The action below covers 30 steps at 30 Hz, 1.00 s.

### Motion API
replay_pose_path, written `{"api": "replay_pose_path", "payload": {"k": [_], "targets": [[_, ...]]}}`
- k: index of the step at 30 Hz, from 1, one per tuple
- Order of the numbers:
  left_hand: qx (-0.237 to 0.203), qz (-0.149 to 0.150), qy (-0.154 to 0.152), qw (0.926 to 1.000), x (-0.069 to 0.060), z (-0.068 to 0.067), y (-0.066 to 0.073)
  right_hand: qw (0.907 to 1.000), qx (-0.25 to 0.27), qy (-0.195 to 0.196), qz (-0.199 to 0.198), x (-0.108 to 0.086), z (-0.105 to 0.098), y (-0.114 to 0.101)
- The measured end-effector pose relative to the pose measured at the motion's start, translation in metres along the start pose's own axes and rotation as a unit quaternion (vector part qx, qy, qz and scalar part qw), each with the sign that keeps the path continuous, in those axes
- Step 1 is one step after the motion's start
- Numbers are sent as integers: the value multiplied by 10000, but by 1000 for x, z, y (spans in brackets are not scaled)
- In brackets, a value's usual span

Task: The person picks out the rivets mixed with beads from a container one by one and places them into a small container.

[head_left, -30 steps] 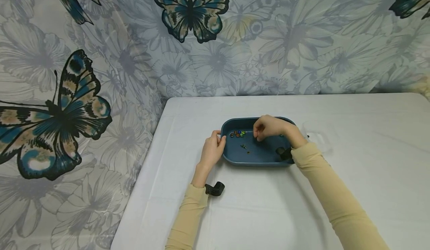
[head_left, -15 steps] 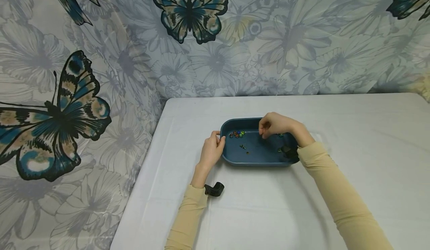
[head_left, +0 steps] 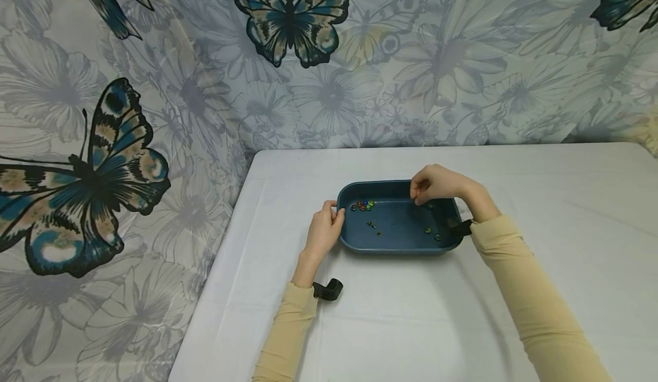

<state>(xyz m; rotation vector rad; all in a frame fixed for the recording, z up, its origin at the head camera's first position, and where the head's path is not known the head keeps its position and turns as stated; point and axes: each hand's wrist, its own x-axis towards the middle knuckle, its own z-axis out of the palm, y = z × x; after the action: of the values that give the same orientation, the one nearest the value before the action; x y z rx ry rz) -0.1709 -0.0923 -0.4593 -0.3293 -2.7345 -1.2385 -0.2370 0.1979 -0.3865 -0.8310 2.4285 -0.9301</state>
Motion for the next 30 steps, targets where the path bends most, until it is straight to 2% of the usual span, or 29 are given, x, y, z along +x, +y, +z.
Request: {"api": "replay_pose_path", "payload": {"k": [12,23,30], "targets": [[18,23,26,10000,0,0,0,9992,250,76,290,-14,-11,5],[12,-39,28,10000,0,-1,0,9988,101,252,411,-28,-18,13],[-9,-38,23,10000,0,0,0,9973,248,348,593,-42,-22,15]]}}
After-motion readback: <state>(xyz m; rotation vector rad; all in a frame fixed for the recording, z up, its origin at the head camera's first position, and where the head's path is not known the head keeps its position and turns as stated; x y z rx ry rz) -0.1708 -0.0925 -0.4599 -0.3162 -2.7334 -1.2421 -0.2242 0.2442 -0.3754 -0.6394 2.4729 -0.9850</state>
